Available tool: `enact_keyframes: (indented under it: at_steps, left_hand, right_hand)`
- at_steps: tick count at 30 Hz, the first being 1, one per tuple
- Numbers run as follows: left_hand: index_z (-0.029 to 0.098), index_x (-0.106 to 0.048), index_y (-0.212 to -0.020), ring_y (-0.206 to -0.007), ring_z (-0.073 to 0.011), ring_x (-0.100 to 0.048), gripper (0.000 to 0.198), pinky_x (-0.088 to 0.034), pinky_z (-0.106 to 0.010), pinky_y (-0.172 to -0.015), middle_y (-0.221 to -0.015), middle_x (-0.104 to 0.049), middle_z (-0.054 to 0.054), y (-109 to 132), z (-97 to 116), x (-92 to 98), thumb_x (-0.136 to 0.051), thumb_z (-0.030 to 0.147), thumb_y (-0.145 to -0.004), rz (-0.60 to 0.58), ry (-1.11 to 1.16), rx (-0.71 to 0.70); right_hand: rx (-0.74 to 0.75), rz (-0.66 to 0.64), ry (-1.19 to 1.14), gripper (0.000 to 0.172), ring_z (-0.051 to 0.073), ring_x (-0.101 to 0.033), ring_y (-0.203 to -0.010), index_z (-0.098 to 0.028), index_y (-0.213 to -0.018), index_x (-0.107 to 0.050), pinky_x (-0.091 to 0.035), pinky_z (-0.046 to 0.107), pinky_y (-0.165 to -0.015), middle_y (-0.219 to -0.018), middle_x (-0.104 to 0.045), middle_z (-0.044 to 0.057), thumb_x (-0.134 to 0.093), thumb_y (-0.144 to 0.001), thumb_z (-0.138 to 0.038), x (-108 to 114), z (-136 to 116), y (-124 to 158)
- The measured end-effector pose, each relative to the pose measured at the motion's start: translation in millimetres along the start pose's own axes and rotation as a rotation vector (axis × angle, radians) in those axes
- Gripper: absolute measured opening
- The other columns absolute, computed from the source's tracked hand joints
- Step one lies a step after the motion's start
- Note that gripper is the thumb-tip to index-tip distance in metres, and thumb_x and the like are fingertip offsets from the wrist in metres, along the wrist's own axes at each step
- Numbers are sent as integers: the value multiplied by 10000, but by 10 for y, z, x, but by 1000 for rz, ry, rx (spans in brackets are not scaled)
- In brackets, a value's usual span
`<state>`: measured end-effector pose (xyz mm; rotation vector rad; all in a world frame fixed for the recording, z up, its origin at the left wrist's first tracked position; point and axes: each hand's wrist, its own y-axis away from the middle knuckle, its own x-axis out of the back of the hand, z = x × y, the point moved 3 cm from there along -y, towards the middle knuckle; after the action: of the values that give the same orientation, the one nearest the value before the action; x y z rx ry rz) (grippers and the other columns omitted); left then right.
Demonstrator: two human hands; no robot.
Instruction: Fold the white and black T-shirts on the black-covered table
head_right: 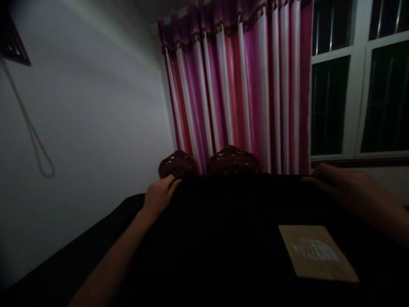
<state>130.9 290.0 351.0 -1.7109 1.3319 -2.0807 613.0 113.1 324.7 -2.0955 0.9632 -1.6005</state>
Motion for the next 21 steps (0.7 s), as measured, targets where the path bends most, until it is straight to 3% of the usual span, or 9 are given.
enact_keyframes:
  at_steps: [3,5,8,10,13,15,18,21]
  left_hand:
    - [189,-592,-1076,-1006,-198,-625,406,-436,-288,-845,-1077,-677,-87,-146,19,-1016,-272,433,-1016,-272,26,-12]
    - [195,-624,-1082,-1063,-202,-618,373,-440,-312,-914,-1112,-683,-90,8,-47,-1549,-311,383,-1009,-405,33,-21]
    - [212,-646,-1139,-1256,-269,-516,348,-346,-500,-1065,-1251,-642,-108,528,-318,-2099,-355,324,-986,-597,13,2]
    - [251,-622,-1211,-1352,-299,-411,364,-256,-619,-1088,-1375,-557,-90,905,-574,-2329,-348,314,-980,-689,1,19]
    - [324,-536,-1319,-1439,-259,-258,401,-178,-616,-1125,-1515,-386,-18,1256,-945,-2541,-322,361,-983,-723,26,-10]
    - [342,-507,-1345,-1458,-235,-200,408,-144,-587,-1147,-1546,-325,4,1312,-1142,-2628,-358,354,-965,-723,27,-51]
    - [329,-510,-1347,-1459,-239,-198,425,-155,-578,-1145,-1553,-310,-9,1224,-1361,-2708,-391,290,-941,-769,-25,-80]
    - [334,-521,-1338,-1445,-260,-240,430,-198,-588,-1126,-1538,-342,-21,1081,-1433,-2717,-417,263,-926,-809,-55,-80]
  right_hand:
    - [114,-109,165,355,279,-602,-708,-219,-888,-556,-449,400,-666,-800,-637,117,-405,-919,-539,-798,148,-118]
    - [185,-136,187,387,309,-626,-851,-166,-981,-589,-480,416,-753,-962,-655,163,-363,-930,-476,-1402,301,59]
    - [235,-182,190,538,359,-590,-1065,-120,-1149,-638,-467,480,-928,-1156,-630,190,-428,-887,-540,-2165,559,715]
    - [233,-267,165,567,369,-494,-1231,-212,-1250,-634,-430,519,-1003,-1331,-554,140,-458,-877,-601,-2511,693,1275]
    - [192,-330,165,608,374,-311,-1365,-375,-1373,-518,-358,576,-1062,-1495,-360,31,-494,-844,-674,-2729,800,1943]
    - [159,-361,172,633,374,-241,-1389,-435,-1404,-440,-321,603,-1078,-1524,-282,-10,-497,-833,-700,-2730,834,2150]
    - [130,-383,184,648,365,-207,-1399,-433,-1430,-381,-293,603,-1094,-1535,-246,-22,-465,-848,-704,-2652,880,2169]
    - [130,-386,212,649,360,-227,-1396,-409,-1438,-374,-295,586,-1099,-1537,-243,-20,-436,-863,-702,-2595,929,2113]
